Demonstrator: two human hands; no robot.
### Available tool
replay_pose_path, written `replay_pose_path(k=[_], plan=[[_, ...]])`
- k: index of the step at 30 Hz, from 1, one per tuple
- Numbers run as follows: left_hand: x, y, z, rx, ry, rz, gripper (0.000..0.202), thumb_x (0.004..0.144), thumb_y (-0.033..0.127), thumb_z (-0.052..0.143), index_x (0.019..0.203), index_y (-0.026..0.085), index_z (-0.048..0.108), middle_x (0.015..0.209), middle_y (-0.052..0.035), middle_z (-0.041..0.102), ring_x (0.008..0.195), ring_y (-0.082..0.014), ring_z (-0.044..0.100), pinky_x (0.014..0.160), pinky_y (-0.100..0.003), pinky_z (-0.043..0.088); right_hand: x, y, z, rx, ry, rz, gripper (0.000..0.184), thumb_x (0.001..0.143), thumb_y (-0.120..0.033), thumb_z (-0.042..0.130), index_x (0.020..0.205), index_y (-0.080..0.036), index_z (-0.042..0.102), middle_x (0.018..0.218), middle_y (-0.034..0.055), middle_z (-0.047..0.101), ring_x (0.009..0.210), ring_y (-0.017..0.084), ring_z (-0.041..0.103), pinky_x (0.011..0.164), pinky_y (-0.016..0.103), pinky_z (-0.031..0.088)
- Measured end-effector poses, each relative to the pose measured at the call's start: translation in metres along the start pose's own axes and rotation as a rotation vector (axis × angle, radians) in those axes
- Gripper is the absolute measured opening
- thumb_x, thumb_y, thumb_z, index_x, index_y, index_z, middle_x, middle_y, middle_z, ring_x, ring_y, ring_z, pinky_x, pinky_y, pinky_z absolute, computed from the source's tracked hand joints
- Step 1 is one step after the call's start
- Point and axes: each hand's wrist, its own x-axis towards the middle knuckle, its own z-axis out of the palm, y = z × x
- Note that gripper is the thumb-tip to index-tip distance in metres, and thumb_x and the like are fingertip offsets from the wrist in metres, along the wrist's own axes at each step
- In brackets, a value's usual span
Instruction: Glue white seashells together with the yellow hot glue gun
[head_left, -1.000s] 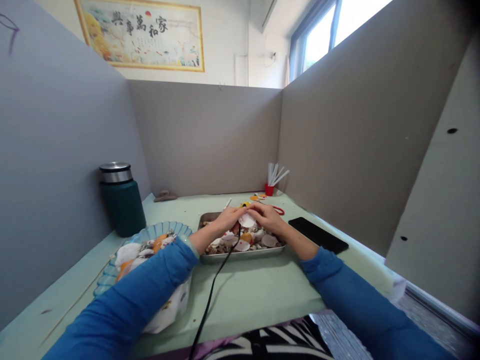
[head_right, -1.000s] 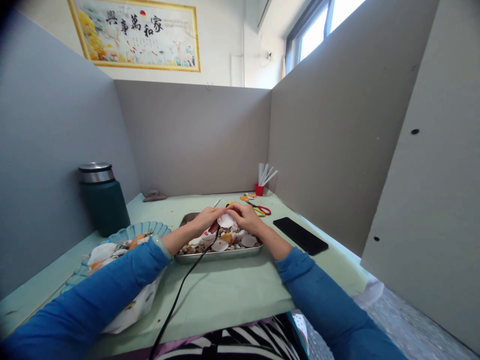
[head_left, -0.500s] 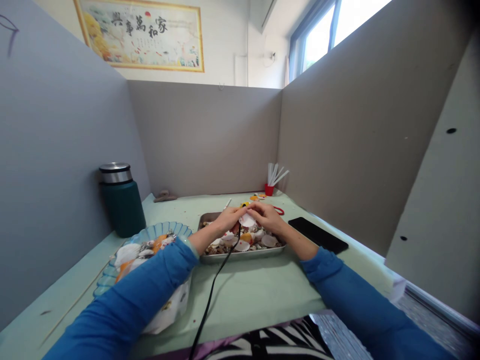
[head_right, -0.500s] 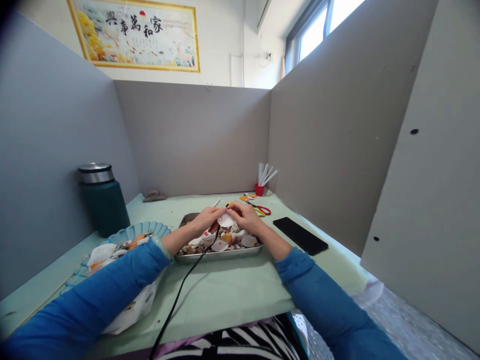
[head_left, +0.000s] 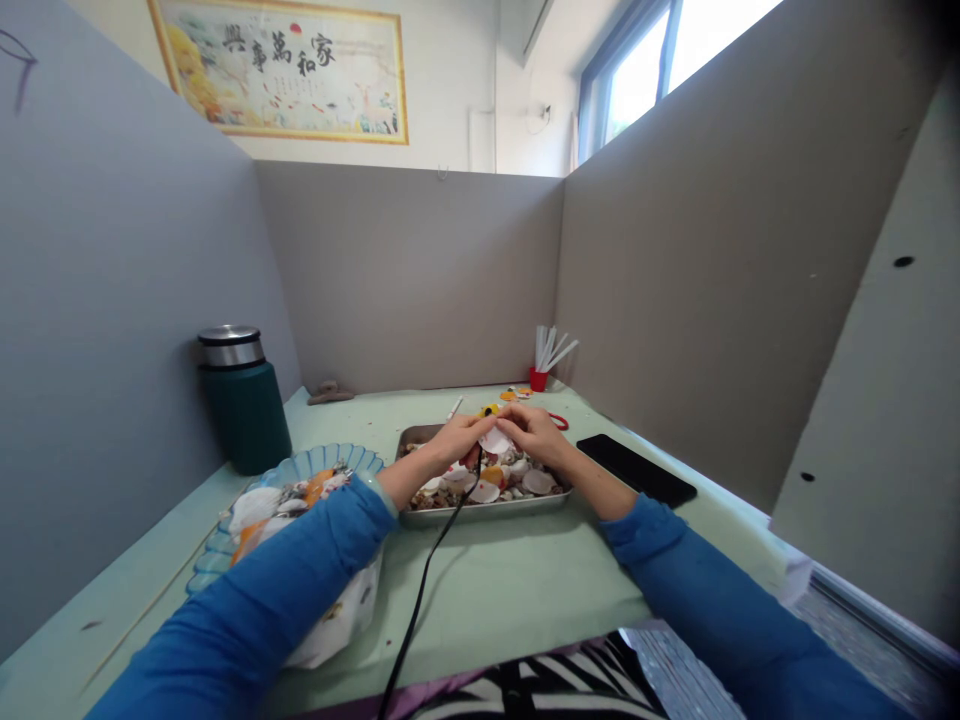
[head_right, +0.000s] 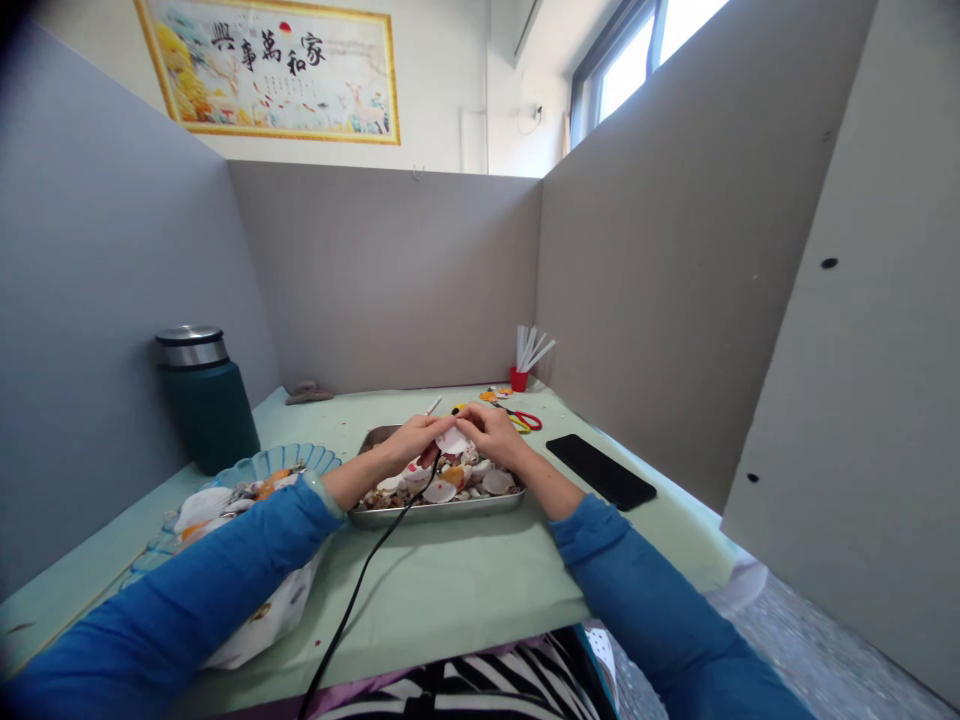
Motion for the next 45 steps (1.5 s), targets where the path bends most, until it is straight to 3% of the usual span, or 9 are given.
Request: replay_pose_path(k=[7,17,23,36,45], plan=[[-0.0006,0.0016,0.0004,-0.047,0.006,0.022,0.039,0.088,0.047,0.047,0.064,0.016,0.051,0.036,0.0041,0.041,0.033,-0.0074,0.034,0.039,-0.021,0.021,-0.0002,-0.0057,-0.0017,0.06,0.002,0.032,0.024,0.087,-0.037,0.053,0.083,-0.015,0.061,0.064,-0.0003,0.054,0.052,0.01,0.044,0.05,0.023,0.034],[0.0006,-0.0007,-0.0005,-0.07,0.005,0.026,0.045,0.084,0.053,0.049,0.06,0.016,0.049,0.035,0.0041,0.04,0.032,-0.0072,0.034,0.038,-0.022,0.019,-0.0012,-0.0034,-0.0007,0.143,-0.049,0.056,0.027,0.088,-0.042,0.051,0.088,-0.016,0.058,0.064,-0.0016,0.053,0.046,0.009,0.046,0.044,0.022,0.035],[0.0013,-0.0014,0.0004,-0.062,0.015,0.007,0.046,0.085,0.054,0.047,0.06,0.016,0.049,0.034,0.0033,0.04,0.032,-0.0079,0.035,0.037,-0.022,0.019,-0.0008,-0.0024,0.0001,0.054,-0.047,0.008,0.03,0.09,-0.042,0.048,0.097,-0.016,0.061,0.07,0.001,0.059,0.054,0.011,0.048,0.051,0.023,0.037],[0.003,-0.0046,-0.001,-0.03,-0.008,0.001,0.055,0.078,0.066,0.047,0.068,0.013,0.056,0.039,0.0029,0.045,0.034,-0.008,0.038,0.038,-0.021,0.024,-0.0007,-0.0024,-0.0008,0.049,-0.074,-0.001,0.029,0.089,-0.041,0.05,0.091,-0.015,0.062,0.073,0.0025,0.059,0.058,0.012,0.046,0.054,0.024,0.035],[0.005,-0.0046,-0.0009,-0.071,-0.004,0.016,0.051,0.078,0.062,0.049,0.068,0.013,0.056,0.04,0.0031,0.046,0.033,-0.008,0.039,0.037,-0.021,0.024,-0.0008,-0.004,-0.0011,0.015,-0.084,-0.03,0.029,0.091,-0.04,0.047,0.095,-0.016,0.062,0.077,0.0033,0.062,0.064,0.014,0.051,0.058,0.025,0.038]])
